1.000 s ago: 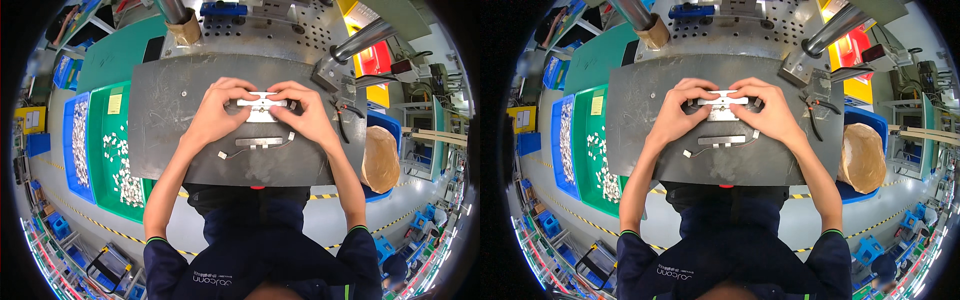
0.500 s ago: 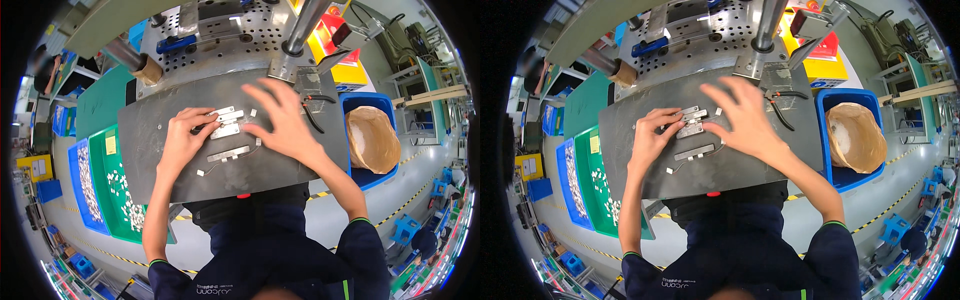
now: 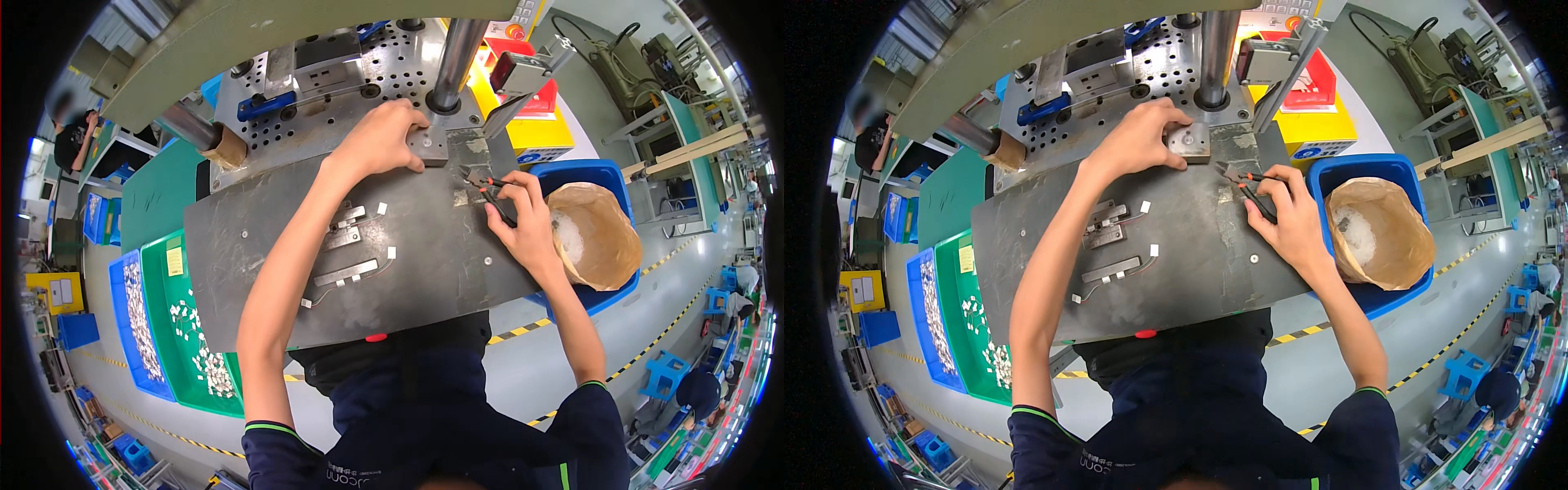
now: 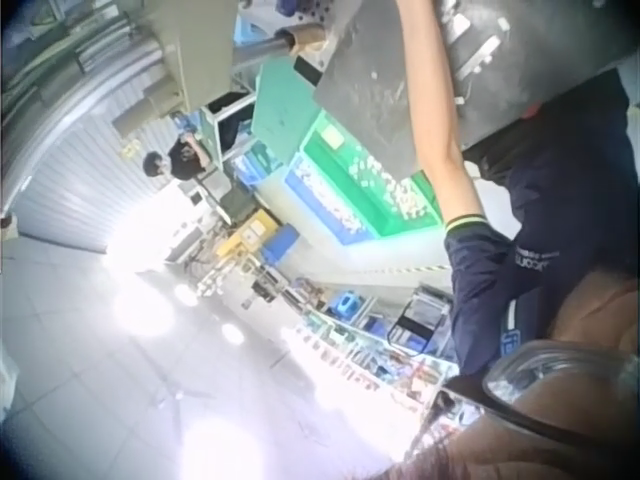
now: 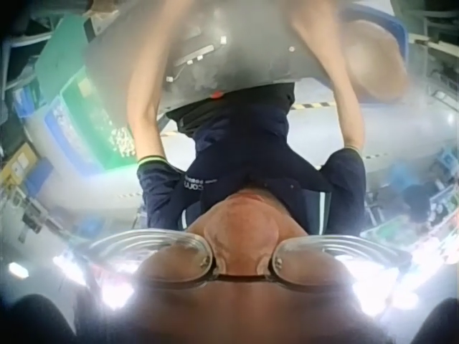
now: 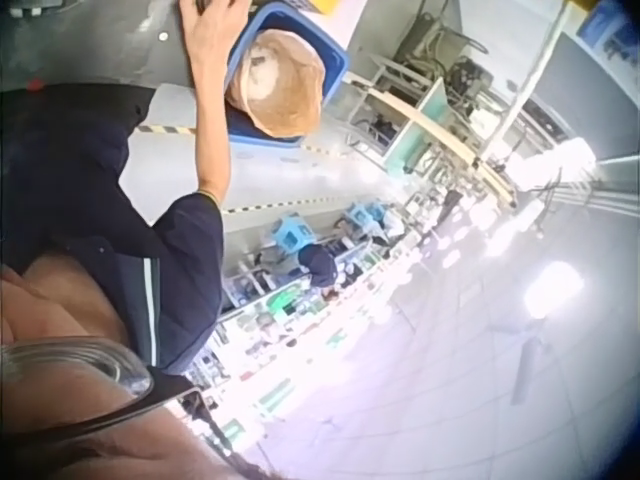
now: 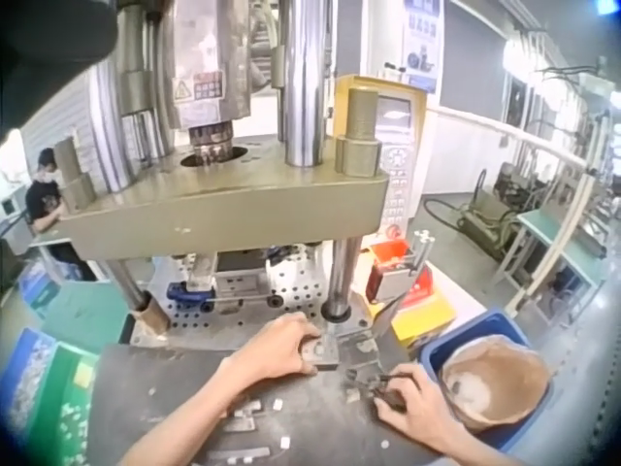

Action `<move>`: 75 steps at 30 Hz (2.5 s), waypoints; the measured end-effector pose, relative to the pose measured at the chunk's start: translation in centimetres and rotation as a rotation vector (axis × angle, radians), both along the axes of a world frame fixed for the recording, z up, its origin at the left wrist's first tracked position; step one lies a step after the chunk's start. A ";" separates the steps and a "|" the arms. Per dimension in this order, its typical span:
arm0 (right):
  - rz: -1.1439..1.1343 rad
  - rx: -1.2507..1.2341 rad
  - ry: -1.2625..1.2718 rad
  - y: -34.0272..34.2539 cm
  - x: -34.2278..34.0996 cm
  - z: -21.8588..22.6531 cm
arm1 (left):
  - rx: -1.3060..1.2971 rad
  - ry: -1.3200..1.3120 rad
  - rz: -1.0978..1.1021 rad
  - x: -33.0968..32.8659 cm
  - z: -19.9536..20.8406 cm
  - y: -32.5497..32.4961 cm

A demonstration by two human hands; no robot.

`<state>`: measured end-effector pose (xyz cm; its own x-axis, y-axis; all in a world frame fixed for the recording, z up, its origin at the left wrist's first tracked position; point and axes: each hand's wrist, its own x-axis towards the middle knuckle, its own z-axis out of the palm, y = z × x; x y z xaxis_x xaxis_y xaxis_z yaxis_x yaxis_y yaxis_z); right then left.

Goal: The person trims wires on a component using shears, places it into a mold, and slides it under a press. After pressing, they remove the component and assemble a wire and connector onto a new piece before repeating the process.

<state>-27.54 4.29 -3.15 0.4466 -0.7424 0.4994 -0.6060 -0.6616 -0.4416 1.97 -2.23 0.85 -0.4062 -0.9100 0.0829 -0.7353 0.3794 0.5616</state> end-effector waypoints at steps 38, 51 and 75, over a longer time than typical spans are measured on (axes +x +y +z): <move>-0.901 0.686 -0.939 2.1 -28.3 -13.1 | -0.180 -0.203 0.069 -3.9 -0.5 7.4; 0.220 0.708 -0.472 9.3 3.1 4.8 | 0.495 1.332 0.318 -3.6 0.9 17.0; -0.493 0.240 -0.190 1.8 -11.5 -6.2 | -0.216 0.167 0.204 1.1 -2.5 26.3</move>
<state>-39.05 6.09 -9.36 -0.0618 -0.9423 0.3290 -0.7123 -0.1892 -0.6759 3.07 24.12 -1.66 -0.1820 -0.9252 0.3331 -0.7128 0.3575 0.6034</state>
